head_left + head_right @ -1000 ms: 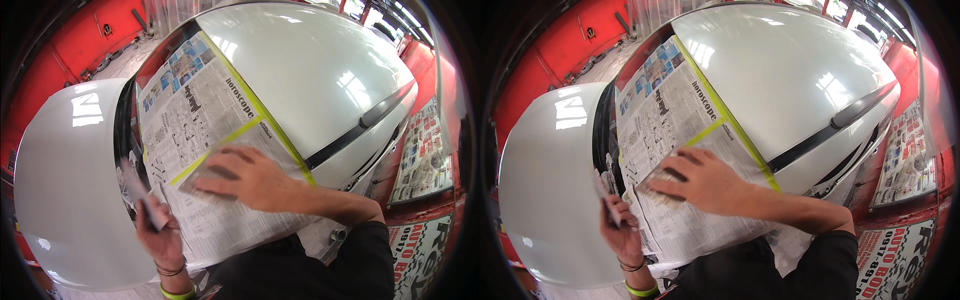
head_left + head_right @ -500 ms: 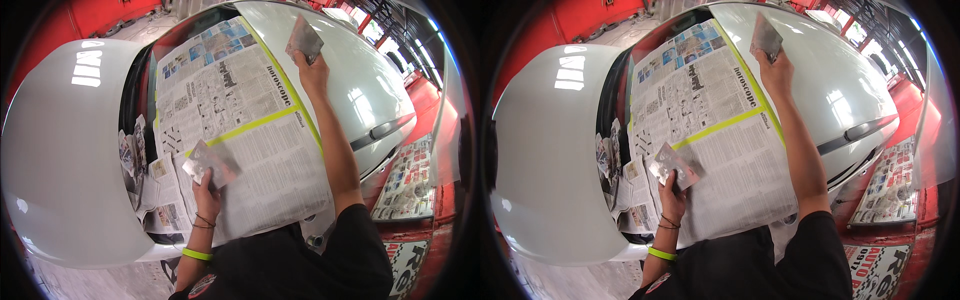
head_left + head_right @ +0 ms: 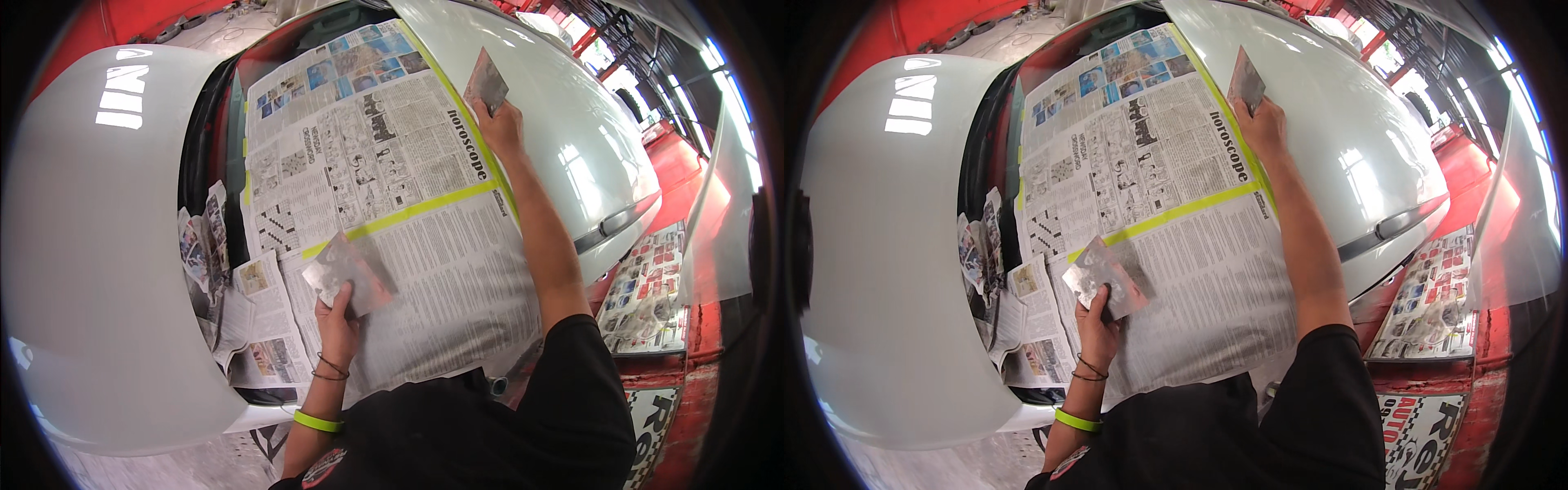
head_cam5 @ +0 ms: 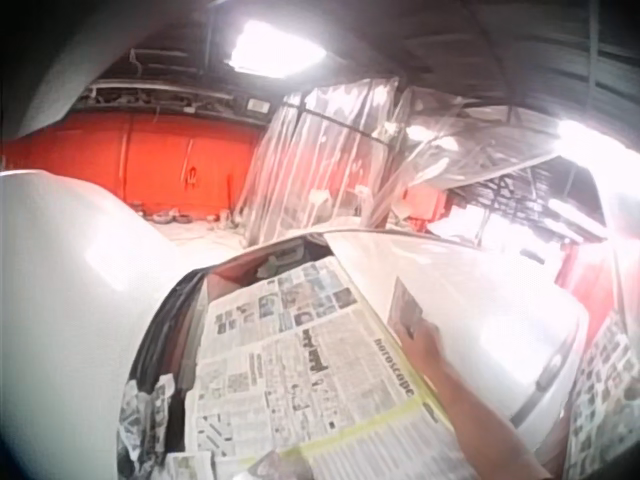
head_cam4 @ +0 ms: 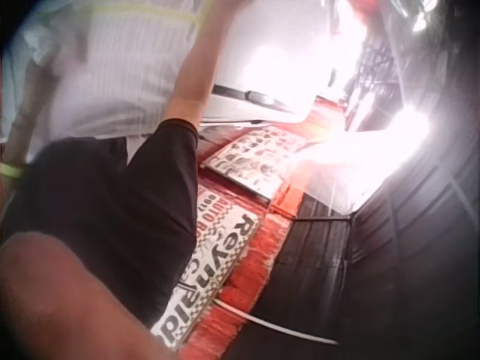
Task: The person walks through a garage holding sandpaper, then sands the roof of a white car that is partially covered with newspaper and masking tape. The person uses both hands to rub the sandpaper over the roof surface in repetitive strokes.
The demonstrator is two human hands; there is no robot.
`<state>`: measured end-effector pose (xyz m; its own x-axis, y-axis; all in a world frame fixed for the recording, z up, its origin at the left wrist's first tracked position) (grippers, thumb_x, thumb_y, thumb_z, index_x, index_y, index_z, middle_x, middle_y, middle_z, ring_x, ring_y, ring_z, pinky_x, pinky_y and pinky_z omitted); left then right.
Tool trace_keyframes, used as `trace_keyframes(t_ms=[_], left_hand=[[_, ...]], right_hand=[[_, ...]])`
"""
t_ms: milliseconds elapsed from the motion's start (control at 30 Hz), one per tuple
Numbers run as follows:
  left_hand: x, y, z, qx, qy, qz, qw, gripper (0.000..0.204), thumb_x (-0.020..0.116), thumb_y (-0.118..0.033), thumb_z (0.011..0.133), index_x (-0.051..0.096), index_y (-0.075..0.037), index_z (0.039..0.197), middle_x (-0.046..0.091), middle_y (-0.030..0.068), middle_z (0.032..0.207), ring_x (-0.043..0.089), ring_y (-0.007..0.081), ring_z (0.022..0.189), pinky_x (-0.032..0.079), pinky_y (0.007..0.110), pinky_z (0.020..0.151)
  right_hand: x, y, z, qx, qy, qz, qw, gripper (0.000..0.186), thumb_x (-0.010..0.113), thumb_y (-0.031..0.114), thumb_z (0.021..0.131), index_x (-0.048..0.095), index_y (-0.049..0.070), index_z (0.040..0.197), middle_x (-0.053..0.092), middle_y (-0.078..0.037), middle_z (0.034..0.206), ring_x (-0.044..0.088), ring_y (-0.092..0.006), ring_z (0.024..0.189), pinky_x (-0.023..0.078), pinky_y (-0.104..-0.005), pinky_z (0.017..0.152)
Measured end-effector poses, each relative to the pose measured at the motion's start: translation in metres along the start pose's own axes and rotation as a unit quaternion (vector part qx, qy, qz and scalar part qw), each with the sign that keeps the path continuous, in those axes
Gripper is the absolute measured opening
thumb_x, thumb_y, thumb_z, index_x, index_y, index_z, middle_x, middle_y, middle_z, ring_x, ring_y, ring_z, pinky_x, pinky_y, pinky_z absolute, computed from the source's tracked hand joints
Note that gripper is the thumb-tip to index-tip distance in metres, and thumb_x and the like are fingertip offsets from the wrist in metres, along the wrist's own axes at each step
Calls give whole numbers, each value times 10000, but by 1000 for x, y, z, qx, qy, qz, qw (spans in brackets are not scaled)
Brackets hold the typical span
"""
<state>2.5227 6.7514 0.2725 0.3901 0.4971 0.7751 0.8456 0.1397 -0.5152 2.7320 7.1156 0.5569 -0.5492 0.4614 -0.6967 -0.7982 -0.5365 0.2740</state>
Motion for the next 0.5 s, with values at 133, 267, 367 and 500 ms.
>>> trace_keyframes(t_ms=[133,267,367,500], left_hand=[[-2,1,1,3,-1,-9,1000,349,697,-92,979,604,-61,1314,685,52,1243,659,155,1115,555,321,939],[-3,2,2,-2,-1,-30,1000,345,682,-77,985,601,-64,1320,680,52,1257,653,158,1132,551,331,958],[-4,4,3,-6,0,-36,999,351,676,-66,986,595,-67,1327,677,52,1266,651,160,1140,550,337,968],[-7,4,4,-9,-13,-30,999,359,672,-53,985,589,-71,1334,674,51,1270,649,167,1148,550,345,975]], right_hand=[[4,-3,2,7,18,-5,1000,368,689,354,930,733,-5,1000,734,-243,883,728,-406,837,570,-465,760],[10,-7,3,25,42,-18,999,378,687,376,924,740,5,980,735,-229,860,725,-397,808,570,-467,741],[8,0,4,0,31,-23,999,368,681,377,930,743,21,1000,740,-219,878,725,-392,807,569,-467,739],[10,4,3,10,53,-30,998,349,671,372,940,743,38,1011,749,-193,909,725,-390,828,569,-467,749]])
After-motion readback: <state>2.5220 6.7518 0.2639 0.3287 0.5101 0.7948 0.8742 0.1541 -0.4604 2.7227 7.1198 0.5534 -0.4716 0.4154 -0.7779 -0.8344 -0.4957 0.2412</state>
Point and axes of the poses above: each hand's wrist, its own z-axis towards the middle knuckle, its own x-axis out of the palm, y = z × x, the point moved 10 cm from there along z, towards the middle knuckle
